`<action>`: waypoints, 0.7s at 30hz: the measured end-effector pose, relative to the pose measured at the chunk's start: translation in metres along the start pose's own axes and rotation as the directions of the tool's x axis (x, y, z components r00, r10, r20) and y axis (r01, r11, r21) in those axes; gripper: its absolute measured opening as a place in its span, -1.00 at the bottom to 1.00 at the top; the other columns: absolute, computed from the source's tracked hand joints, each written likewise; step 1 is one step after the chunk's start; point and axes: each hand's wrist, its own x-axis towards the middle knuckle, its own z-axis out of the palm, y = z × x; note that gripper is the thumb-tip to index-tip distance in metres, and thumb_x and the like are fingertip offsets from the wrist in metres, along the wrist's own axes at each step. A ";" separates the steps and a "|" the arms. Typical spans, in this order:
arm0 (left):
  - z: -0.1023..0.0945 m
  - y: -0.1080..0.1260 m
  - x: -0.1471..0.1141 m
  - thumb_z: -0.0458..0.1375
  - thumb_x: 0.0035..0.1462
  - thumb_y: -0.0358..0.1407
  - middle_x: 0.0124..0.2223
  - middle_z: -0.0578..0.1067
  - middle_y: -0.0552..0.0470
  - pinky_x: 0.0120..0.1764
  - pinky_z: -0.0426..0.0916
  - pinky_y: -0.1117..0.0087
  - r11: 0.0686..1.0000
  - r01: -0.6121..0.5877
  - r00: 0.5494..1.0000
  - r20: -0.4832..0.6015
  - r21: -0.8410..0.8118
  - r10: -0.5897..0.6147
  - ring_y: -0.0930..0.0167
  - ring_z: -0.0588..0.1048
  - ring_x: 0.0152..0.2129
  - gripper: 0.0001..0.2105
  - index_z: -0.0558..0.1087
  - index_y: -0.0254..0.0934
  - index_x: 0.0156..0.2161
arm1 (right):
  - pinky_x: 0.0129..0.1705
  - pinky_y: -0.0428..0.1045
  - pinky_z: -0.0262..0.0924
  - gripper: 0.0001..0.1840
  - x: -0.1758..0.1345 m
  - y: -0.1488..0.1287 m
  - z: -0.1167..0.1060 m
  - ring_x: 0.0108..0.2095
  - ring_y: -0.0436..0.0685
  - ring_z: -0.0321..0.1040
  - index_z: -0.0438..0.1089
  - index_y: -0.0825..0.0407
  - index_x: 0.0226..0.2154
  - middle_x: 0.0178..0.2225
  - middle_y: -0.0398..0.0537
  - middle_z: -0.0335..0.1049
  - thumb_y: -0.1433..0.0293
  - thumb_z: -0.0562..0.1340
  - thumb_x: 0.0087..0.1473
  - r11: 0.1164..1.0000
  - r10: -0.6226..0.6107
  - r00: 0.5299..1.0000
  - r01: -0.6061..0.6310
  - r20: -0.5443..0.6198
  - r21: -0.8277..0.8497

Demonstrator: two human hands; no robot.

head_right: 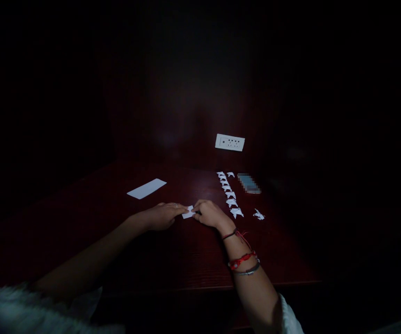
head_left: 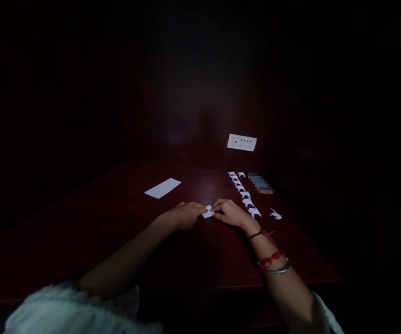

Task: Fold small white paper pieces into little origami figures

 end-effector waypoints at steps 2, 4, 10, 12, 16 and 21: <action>0.000 0.000 0.000 -0.12 -0.07 -0.46 0.05 0.13 0.07 -0.12 0.04 0.24 1.000 0.005 1.000 -0.004 0.001 -0.005 0.33 0.09 -0.03 -0.53 0.09 -0.10 0.00 | -0.25 -0.15 0.05 -0.78 0.001 0.000 0.000 -0.31 -0.03 0.22 0.38 0.08 -0.35 -0.34 -0.06 0.31 0.44 0.11 -0.12 1.000 -0.006 1.000 0.005 0.014 0.020; 0.001 0.000 0.001 -0.13 -0.04 -0.46 0.05 0.14 0.06 -0.13 0.05 0.25 1.000 -0.004 0.999 -0.033 0.003 0.004 0.33 0.11 -0.05 -0.56 0.11 -0.10 -0.01 | -0.26 -0.16 0.06 -0.81 0.000 0.001 -0.001 -0.34 -0.04 0.23 0.39 0.08 -0.41 -0.38 -0.07 0.32 0.45 0.10 -0.11 0.999 -0.008 1.000 0.007 0.021 0.048; 0.013 -0.012 0.012 -0.17 0.01 -0.46 -0.03 0.25 0.05 -0.12 0.03 0.26 0.997 -0.074 0.983 -0.169 -0.002 0.073 0.36 0.14 -0.06 -0.65 0.20 -0.14 -0.09 | -0.30 -0.16 0.06 -0.71 -0.005 0.009 -0.005 -0.38 -0.06 0.22 0.34 0.05 -0.28 -0.39 -0.11 0.31 0.52 0.15 -0.17 0.996 -0.009 1.000 0.011 -0.028 0.093; 0.017 -0.017 0.016 -0.19 0.01 -0.49 -0.04 0.26 0.07 -0.11 0.01 0.28 0.994 -0.108 0.979 -0.177 -0.035 0.100 0.40 0.14 -0.06 -0.65 0.19 -0.13 -0.10 | -0.29 -0.15 0.06 -0.68 -0.005 0.012 -0.005 -0.36 -0.05 0.21 0.32 0.04 -0.25 -0.37 -0.10 0.30 0.50 0.17 -0.18 0.993 -0.036 0.998 0.041 -0.049 0.110; 0.018 -0.023 0.018 -0.23 0.02 -0.51 -0.01 0.22 0.16 -0.08 -0.03 0.27 0.985 -0.157 0.973 -0.183 -0.073 0.142 0.42 0.09 -0.03 -0.62 0.18 -0.08 -0.11 | -0.24 -0.14 0.06 -0.74 -0.004 0.012 -0.002 -0.31 -0.03 0.21 0.35 0.05 -0.30 -0.34 -0.08 0.30 0.40 0.18 -0.16 0.988 -0.096 0.994 0.101 -0.053 0.118; 0.012 -0.020 0.014 -0.21 0.00 -0.49 -0.02 0.23 0.17 -0.10 -0.04 0.22 0.989 -0.147 0.972 -0.189 -0.024 0.140 0.40 0.15 -0.07 -0.63 0.23 -0.04 -0.15 | -0.26 -0.15 0.06 -0.80 0.001 0.008 0.003 -0.34 -0.04 0.22 0.38 0.05 -0.37 -0.38 -0.08 0.31 0.34 0.13 -0.10 0.988 -0.134 0.990 0.137 -0.041 0.077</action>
